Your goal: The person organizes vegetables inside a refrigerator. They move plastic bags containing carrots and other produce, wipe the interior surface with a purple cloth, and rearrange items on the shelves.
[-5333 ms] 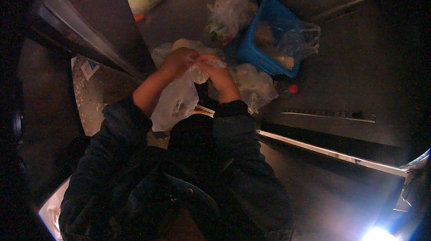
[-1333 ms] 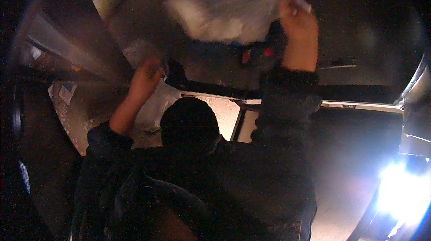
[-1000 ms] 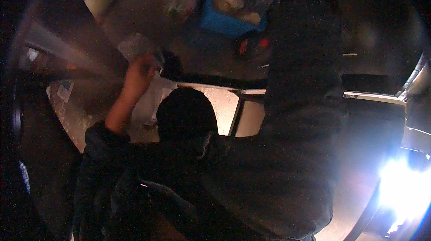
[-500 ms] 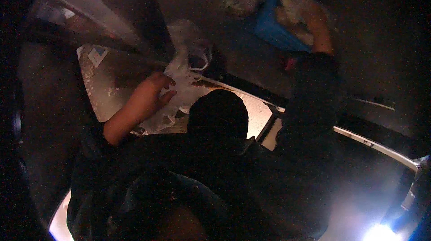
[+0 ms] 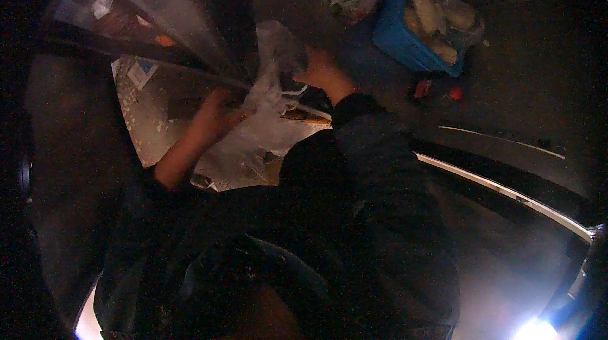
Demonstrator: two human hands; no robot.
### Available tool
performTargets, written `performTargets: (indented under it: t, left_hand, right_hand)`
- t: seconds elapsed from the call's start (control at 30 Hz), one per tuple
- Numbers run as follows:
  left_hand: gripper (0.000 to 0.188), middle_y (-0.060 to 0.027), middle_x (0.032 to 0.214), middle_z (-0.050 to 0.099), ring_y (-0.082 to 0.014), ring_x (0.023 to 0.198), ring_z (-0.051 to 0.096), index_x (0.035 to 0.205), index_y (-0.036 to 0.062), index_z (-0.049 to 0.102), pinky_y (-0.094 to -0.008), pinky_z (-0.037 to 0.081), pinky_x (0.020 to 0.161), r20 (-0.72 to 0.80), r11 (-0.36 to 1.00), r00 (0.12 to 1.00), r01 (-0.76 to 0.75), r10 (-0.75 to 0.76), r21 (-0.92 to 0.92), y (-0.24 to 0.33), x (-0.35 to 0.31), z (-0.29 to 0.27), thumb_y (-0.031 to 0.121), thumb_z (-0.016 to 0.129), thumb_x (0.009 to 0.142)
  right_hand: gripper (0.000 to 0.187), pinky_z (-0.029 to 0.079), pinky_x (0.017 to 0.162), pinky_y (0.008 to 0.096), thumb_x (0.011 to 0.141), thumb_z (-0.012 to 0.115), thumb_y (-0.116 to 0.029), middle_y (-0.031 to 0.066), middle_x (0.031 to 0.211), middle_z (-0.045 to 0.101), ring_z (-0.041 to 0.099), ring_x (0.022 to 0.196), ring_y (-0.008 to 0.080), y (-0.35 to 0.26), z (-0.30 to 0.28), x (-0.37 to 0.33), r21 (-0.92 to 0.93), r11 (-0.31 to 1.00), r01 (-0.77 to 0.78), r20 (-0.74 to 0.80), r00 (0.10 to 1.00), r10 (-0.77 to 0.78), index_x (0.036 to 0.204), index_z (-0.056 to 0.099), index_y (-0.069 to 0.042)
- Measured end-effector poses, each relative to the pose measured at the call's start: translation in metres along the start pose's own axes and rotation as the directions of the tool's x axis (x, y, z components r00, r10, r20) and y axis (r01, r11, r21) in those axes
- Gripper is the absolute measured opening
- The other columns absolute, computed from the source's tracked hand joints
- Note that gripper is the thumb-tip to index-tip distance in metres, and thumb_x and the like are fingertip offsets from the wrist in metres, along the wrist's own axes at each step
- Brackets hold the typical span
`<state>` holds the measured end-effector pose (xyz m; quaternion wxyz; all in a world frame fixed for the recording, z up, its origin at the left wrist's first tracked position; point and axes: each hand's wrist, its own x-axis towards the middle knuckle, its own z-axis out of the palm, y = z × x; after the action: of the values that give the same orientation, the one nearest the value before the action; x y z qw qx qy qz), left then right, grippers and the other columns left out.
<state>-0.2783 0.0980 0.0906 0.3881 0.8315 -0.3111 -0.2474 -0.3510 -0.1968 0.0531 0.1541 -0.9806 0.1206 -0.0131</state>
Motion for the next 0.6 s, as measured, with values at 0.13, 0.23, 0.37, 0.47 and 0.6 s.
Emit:
performTargets:
  t: [0.13, 0.23, 0.37, 0.47, 0.6]
  left_hand:
    - [0.082, -0.0221, 0.123, 0.053, -0.0295, 0.106, 0.057, 0.131, -0.002, 0.039, -0.0389, 0.048, 0.088, 0.363, 0.753, 0.867, 0.484, -0.342, -0.446, 0.013, 0.01, 0.004, 0.036, 0.08, 0.07]
    - [0.086, -0.0198, 0.127, 0.051, -0.0279, 0.11, 0.055, 0.134, -0.0004, 0.036, -0.0416, 0.048, 0.088, 0.551, 0.539, 0.769, 0.628, -0.324, -0.561, 0.006, 0.016, 0.016, 0.042, 0.077, 0.072]
    - [0.085, -0.0197, 0.128, 0.049, -0.0289, 0.115, 0.051, 0.137, 0.0014, 0.034, -0.0435, 0.044, 0.094, 0.693, 0.45, 0.695, 0.69, -0.192, -0.567, -0.01, 0.022, 0.02, 0.055, 0.065, 0.078]
    - [0.079, -0.0158, 0.126, 0.051, -0.0279, 0.115, 0.051, 0.135, 0.0059, 0.038, -0.0441, 0.042, 0.096, 0.726, 0.203, 0.682, 0.726, -0.089, -0.657, 0.012, 0.021, 0.008, 0.065, 0.048, 0.083]
    - [0.078, -0.0123, 0.124, 0.054, -0.0265, 0.113, 0.053, 0.133, 0.0074, 0.042, -0.0417, 0.043, 0.096, 0.728, -0.053, 0.685, 0.729, 0.033, -0.683, 0.036, 0.019, 0.004, 0.069, 0.033, 0.086]
  right_hand:
    - [0.06, 0.043, 0.092, 0.0443, 0.067, 0.076, -0.034, 0.0197, 0.117, 0.058, 0.054, 0.11, 0.035, -0.028, -0.011, -0.001, -0.047, 0.98, 0.195, -0.174, 0.964, -0.201, 0.118, 0.059, -0.009]
    - [0.039, 0.044, 0.089, 0.0434, 0.073, 0.072, -0.028, 0.0172, 0.109, 0.061, 0.057, 0.103, 0.0336, -0.029, 0.001, 0.02, -0.221, 0.959, 0.179, 0.184, 0.973, -0.139, 0.106, 0.065, -0.008]
    - [0.015, 0.046, 0.084, 0.0403, 0.08, 0.065, -0.019, 0.0138, 0.096, 0.063, 0.059, 0.093, 0.0306, -0.027, -0.022, 0.012, 0.34, 0.937, 0.075, 0.072, 0.992, -0.106, 0.087, 0.067, -0.005]
    - [0.015, 0.046, 0.082, 0.0379, 0.082, 0.063, -0.016, 0.0141, 0.098, 0.061, 0.058, 0.093, 0.0279, -0.06, -0.081, -0.01, 0.521, 0.851, 0.069, 0.051, 0.992, -0.111, 0.09, 0.064, -0.003]
    - [0.016, 0.045, 0.085, 0.0366, 0.085, 0.06, -0.014, 0.0131, 0.105, 0.059, 0.057, 0.097, 0.0259, -0.101, -0.095, -0.034, 0.691, 0.715, 0.104, 0.297, 0.861, -0.412, 0.097, 0.062, -0.003]
